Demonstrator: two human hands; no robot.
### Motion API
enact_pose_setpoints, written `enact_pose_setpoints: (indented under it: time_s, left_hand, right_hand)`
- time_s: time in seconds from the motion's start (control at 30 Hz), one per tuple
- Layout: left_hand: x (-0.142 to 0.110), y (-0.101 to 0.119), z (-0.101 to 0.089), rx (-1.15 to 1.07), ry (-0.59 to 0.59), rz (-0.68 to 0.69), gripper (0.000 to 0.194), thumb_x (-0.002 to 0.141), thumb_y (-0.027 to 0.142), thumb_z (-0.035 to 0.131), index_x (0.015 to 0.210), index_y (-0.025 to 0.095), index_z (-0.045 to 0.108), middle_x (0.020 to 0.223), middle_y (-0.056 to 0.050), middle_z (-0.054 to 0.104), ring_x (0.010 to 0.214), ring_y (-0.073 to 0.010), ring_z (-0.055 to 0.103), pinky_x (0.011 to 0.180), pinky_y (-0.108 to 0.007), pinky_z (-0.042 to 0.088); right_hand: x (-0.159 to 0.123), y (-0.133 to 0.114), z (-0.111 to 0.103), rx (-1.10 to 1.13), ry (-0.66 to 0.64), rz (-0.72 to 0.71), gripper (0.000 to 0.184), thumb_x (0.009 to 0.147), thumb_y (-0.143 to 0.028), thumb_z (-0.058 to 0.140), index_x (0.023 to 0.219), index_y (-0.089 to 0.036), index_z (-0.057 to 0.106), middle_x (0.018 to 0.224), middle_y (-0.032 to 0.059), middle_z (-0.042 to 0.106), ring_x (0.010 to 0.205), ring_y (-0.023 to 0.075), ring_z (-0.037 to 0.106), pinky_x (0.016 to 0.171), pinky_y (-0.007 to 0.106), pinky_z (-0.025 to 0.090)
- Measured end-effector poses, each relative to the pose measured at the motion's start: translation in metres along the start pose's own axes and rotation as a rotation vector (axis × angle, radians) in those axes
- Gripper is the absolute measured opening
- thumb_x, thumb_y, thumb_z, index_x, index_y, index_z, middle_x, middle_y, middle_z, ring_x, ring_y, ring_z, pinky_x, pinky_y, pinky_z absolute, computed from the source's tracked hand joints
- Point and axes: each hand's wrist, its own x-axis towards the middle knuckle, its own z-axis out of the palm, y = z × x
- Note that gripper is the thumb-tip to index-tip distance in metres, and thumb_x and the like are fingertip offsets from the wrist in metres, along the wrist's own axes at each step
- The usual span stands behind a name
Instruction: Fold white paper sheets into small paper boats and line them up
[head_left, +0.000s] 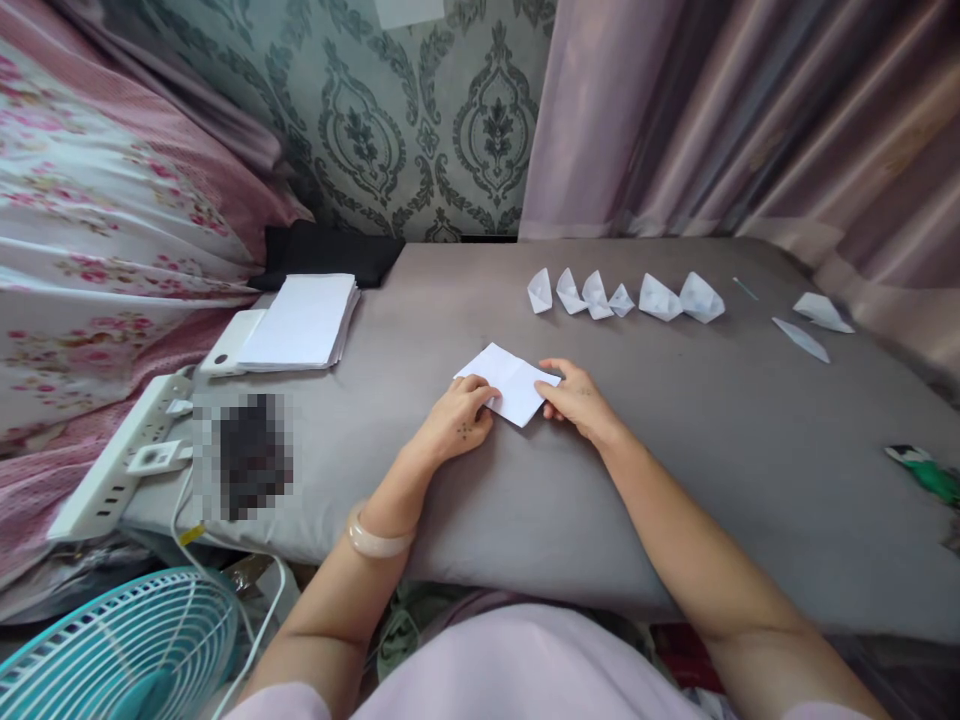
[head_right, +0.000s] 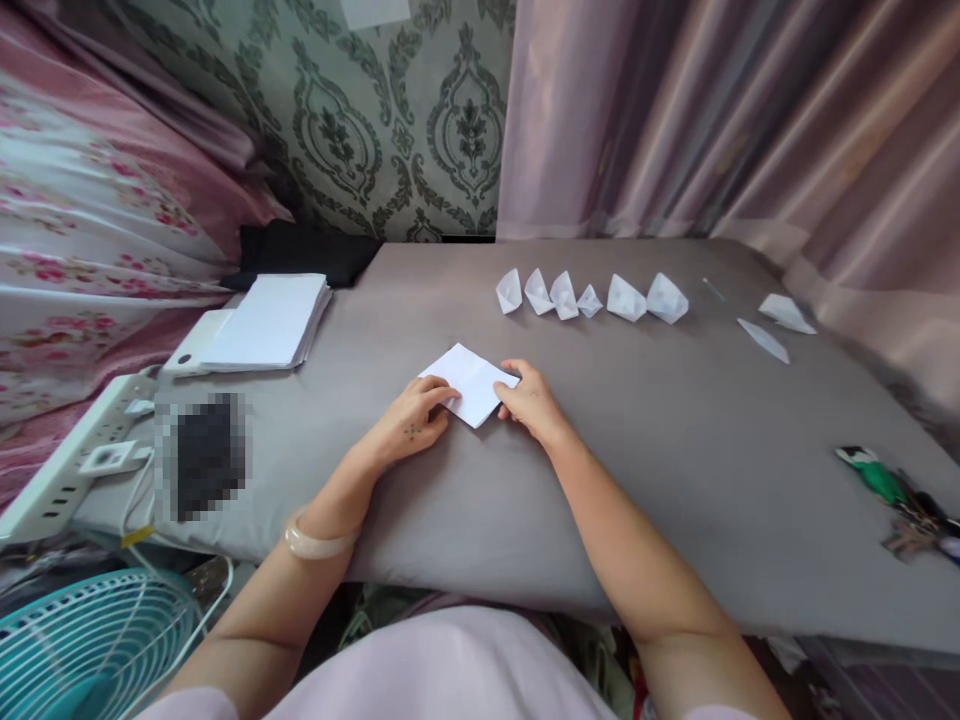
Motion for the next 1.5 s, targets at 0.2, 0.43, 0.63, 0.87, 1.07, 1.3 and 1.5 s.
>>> enact_pose_setpoints:
  time_s: [0.2,0.43,0.63,0.87,1.07,1.3,1.5]
  left_hand:
    - [0.001,0.006,-0.003,0.012,0.011,-0.070,0.017,0.085,0.019,0.054,0.098,0.018,0.064,0.111,-0.010,0.065,0.104,-0.0242,0.057,0.093,-0.039,0.048]
    - [0.001,0.004,0.000,-0.005,0.042,-0.081,0.008,0.087,0.020,0.056,0.086,0.018,0.064,0.101,-0.009,0.065,0.097,-0.0228,0.059,0.089,-0.037,0.048]
    - [0.001,-0.003,0.004,-0.085,0.120,-0.105,0.005,0.083,0.020,0.063,0.081,0.016,0.065,0.096,-0.010,0.064,0.093,-0.0215,0.058,0.088,-0.036,0.047]
    - [0.003,-0.003,0.008,-0.174,0.153,-0.242,0.008,0.080,0.011,0.063,0.075,0.015,0.068,0.096,-0.009,0.063,0.091,-0.0199,0.060,0.088,-0.035,0.049]
    - [0.004,-0.005,0.012,-0.177,0.174,-0.277,0.008,0.082,0.015,0.062,0.077,0.014,0.069,0.096,-0.011,0.061,0.091,-0.0211,0.058,0.088,-0.037,0.049]
    - [0.005,-0.008,0.019,-0.139,0.220,-0.269,0.009,0.082,0.016,0.061,0.074,0.014,0.065,0.095,-0.011,0.057,0.093,-0.0225,0.055,0.090,-0.041,0.047]
    - [0.004,-0.008,0.021,-0.142,0.238,-0.265,0.010,0.082,0.017,0.062,0.072,0.014,0.063,0.095,-0.011,0.056,0.093,-0.0227,0.053,0.089,-0.041,0.047]
  right_hand:
    - [0.005,0.004,-0.016,-0.012,-0.108,0.040,0.033,0.081,-0.017,0.051,0.113,-0.016,0.062,0.073,0.0035,0.066,0.048,0.0097,0.056,0.040,0.019,0.033]
    - [-0.013,0.007,-0.040,-0.674,-0.042,-0.548,0.046,0.075,-0.009,0.054,0.116,-0.026,0.065,0.123,0.0064,0.058,0.113,0.0242,0.051,0.098,0.039,0.041]
    - [-0.006,0.010,-0.014,-0.713,-0.115,-0.586,0.022,0.090,-0.035,0.053,0.091,-0.023,0.071,0.114,0.0058,0.063,0.106,0.0240,0.053,0.098,0.041,0.039]
    - [0.007,0.020,-0.002,-0.646,0.037,-0.518,0.029,0.092,-0.038,0.050,0.078,-0.020,0.068,0.101,0.0071,0.065,0.090,0.0208,0.057,0.086,0.035,0.043]
    - [0.009,0.023,0.005,-0.659,0.135,-0.502,0.026,0.089,-0.037,0.052,0.074,-0.018,0.062,0.092,0.0085,0.061,0.087,0.0210,0.058,0.086,0.035,0.045]
    - [0.007,0.023,0.009,-0.715,0.188,-0.520,0.024,0.090,-0.034,0.050,0.073,-0.018,0.057,0.091,0.0093,0.057,0.086,0.0216,0.057,0.087,0.036,0.045]
    - [0.005,0.021,0.010,-0.757,0.215,-0.510,0.023,0.089,-0.034,0.052,0.074,-0.018,0.058,0.092,0.0099,0.055,0.087,0.0223,0.057,0.087,0.036,0.045]
